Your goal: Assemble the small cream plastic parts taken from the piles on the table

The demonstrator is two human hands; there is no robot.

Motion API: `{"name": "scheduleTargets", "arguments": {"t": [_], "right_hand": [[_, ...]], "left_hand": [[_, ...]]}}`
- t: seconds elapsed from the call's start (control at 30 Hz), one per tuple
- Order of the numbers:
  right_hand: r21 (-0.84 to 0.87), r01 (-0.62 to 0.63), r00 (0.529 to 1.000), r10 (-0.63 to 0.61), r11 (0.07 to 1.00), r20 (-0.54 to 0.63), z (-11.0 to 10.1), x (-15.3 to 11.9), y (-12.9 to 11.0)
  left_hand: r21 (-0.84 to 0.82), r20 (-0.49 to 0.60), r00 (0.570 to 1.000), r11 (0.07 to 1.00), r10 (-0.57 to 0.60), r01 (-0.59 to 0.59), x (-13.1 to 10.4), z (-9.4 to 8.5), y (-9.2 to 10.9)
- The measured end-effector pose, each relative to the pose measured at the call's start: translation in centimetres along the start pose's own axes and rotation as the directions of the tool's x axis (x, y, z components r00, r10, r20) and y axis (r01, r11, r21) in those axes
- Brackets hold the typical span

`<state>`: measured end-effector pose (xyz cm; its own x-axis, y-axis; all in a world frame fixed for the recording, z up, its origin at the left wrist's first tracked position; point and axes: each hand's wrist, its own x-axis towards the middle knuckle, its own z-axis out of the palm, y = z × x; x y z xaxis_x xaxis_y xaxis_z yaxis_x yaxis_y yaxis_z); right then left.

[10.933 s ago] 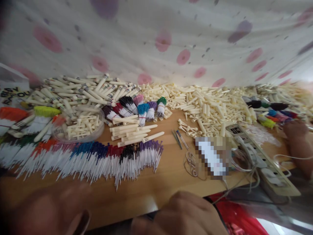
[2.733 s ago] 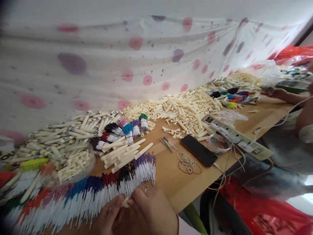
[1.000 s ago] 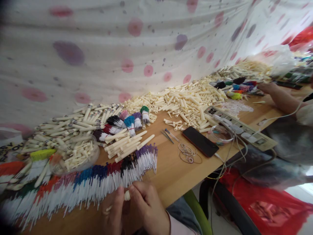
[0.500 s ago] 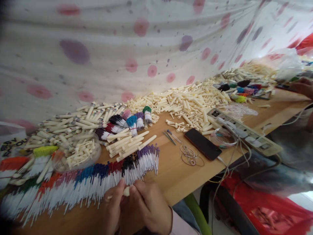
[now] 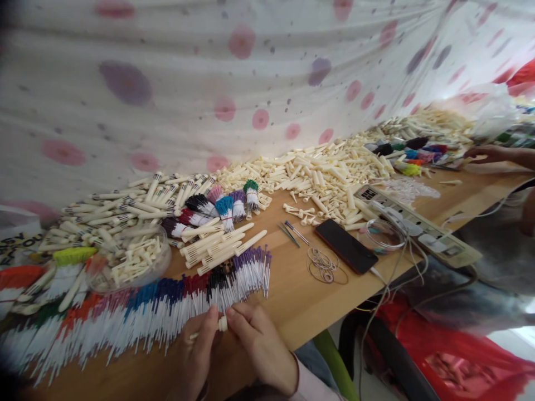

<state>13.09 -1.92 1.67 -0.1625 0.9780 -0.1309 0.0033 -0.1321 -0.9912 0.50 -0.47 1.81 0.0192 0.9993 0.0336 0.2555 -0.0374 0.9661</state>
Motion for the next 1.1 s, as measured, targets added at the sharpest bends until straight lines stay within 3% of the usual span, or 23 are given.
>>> {"name": "scheduleTargets", "arguments": {"t": [0.1,0.17,0.3,0.47,0.67,0.73,0.83,0.97,1.1], "right_hand": [[-0.206,0.158,0.987,-0.162,0.966,-0.006,-0.2,-0.1,-0.1],[-0.19,0.162,0.982,-0.177,0.968,-0.065,0.1,-0.2,0.0],[0.02,0.036,0.992,-0.033,0.999,-0.125,0.6,0.1,0.2],[0.205,-0.083,0.996,0.087,0.975,-0.013,0.0,0.7,0.3],[0.357,-0.305,0.952,0.283,0.883,0.115,-0.9,0.6,0.8],[0.315,-0.282,0.958,0.248,0.906,0.142,-1.1,0.4,0.8],[0.073,-0.053,0.995,0.046,0.996,0.088,-1.5,-0.1,0.5],[-0.279,0.197,0.98,-0.191,0.94,0.046,-1.5,-0.8,0.2],[-0.222,0.142,0.989,-0.148,0.965,-0.012,-0.9,-0.7,0.8]], "left_hand": [[0.011,0.036,0.998,0.999,-0.048,0.047,0.2,-0.1,-0.4],[0.026,0.0,1.0,1.0,-0.015,0.015,0.2,-0.1,-0.6],[0.069,-0.019,0.993,0.991,0.117,-0.115,0.1,0.0,-0.6],[0.2,0.067,0.952,0.931,0.297,-0.305,0.1,-0.2,-0.7],[0.251,0.194,0.878,0.843,0.437,-0.475,0.1,-0.4,-1.1],[0.235,0.184,0.89,0.86,0.417,-0.452,0.0,-0.4,-1.2],[0.161,0.084,0.95,0.937,0.3,-0.31,0.0,-0.3,-1.2],[0.052,0.006,0.99,0.988,0.143,-0.144,0.1,-0.1,-1.0],[0.03,0.034,0.991,0.991,0.126,-0.127,0.0,-0.1,-0.7]]}}
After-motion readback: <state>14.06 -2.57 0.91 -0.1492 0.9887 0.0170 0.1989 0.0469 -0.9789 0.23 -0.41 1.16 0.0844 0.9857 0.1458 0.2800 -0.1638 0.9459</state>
